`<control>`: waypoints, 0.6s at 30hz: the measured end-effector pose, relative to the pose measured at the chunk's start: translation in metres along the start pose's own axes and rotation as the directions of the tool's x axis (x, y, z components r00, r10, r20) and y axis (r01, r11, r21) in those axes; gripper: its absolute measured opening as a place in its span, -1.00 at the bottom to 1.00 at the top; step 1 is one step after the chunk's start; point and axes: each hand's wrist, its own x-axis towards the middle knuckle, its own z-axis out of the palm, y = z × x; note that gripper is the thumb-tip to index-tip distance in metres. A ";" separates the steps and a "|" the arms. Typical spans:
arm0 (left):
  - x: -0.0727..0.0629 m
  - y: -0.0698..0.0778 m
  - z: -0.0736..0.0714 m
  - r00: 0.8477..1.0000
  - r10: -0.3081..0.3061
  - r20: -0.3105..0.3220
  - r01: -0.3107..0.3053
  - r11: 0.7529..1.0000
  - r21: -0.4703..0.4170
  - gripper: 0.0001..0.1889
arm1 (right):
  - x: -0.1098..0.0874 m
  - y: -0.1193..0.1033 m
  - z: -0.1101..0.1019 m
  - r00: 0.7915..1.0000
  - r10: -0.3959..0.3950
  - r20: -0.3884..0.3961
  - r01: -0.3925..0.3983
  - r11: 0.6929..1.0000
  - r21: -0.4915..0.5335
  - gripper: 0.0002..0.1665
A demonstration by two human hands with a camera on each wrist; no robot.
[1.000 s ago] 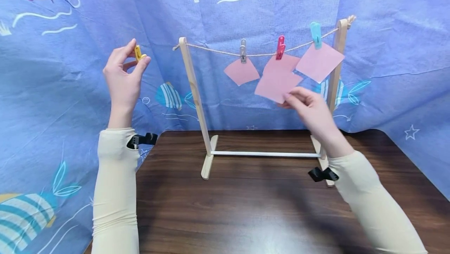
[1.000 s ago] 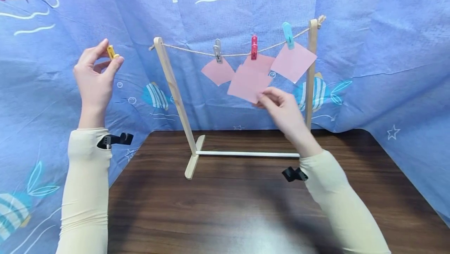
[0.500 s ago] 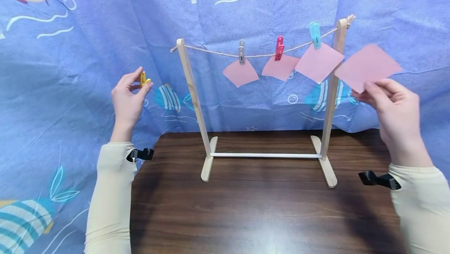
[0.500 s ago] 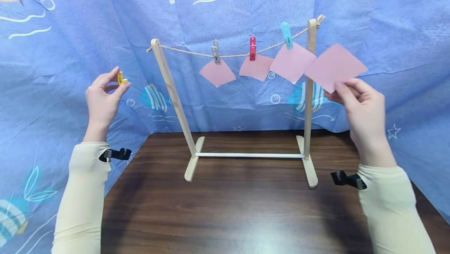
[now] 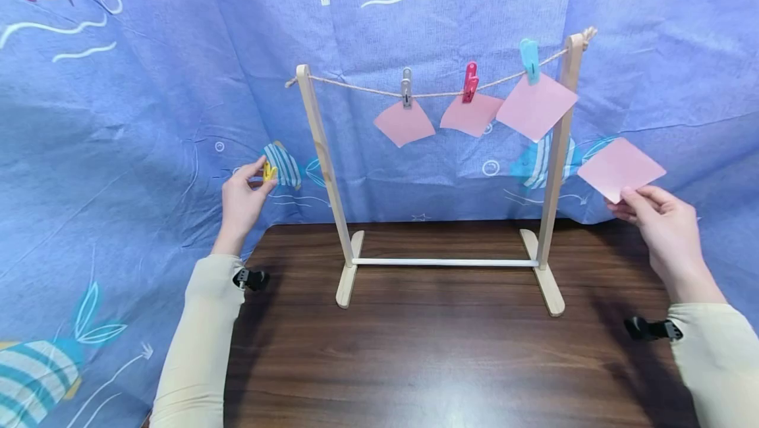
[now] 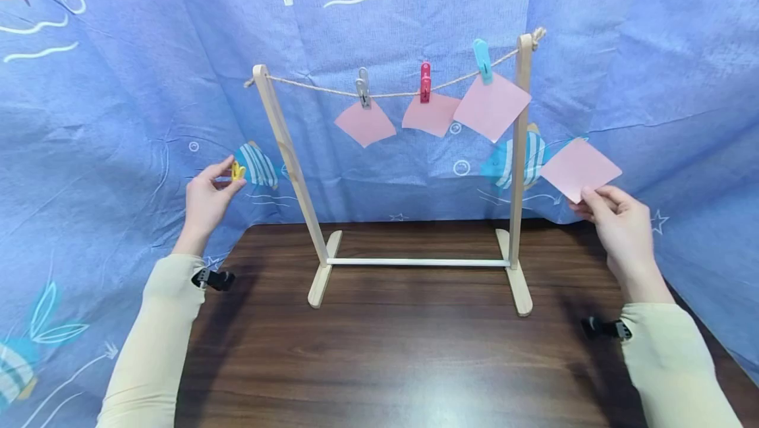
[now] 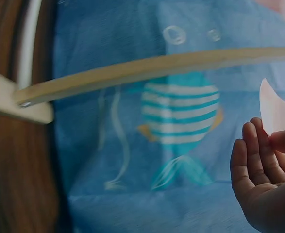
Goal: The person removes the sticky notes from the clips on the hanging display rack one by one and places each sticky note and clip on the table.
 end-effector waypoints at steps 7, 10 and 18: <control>-0.017 -0.022 0.022 0.988 -0.113 0.107 0.107 0.992 0.065 -0.43 | -0.002 0.023 -0.027 0.990 0.132 -0.043 -0.136 0.980 -0.145 -0.70; -0.022 -0.031 0.033 0.980 -0.141 0.140 0.131 0.988 0.076 -0.44 | -0.002 0.034 -0.035 0.983 0.171 -0.067 -0.181 0.964 -0.195 -0.66; -0.034 -0.050 0.061 0.939 -0.243 0.245 0.213 0.967 0.143 -0.45 | -0.002 0.061 -0.059 0.957 0.285 -0.045 -0.270 0.830 -0.489 -0.66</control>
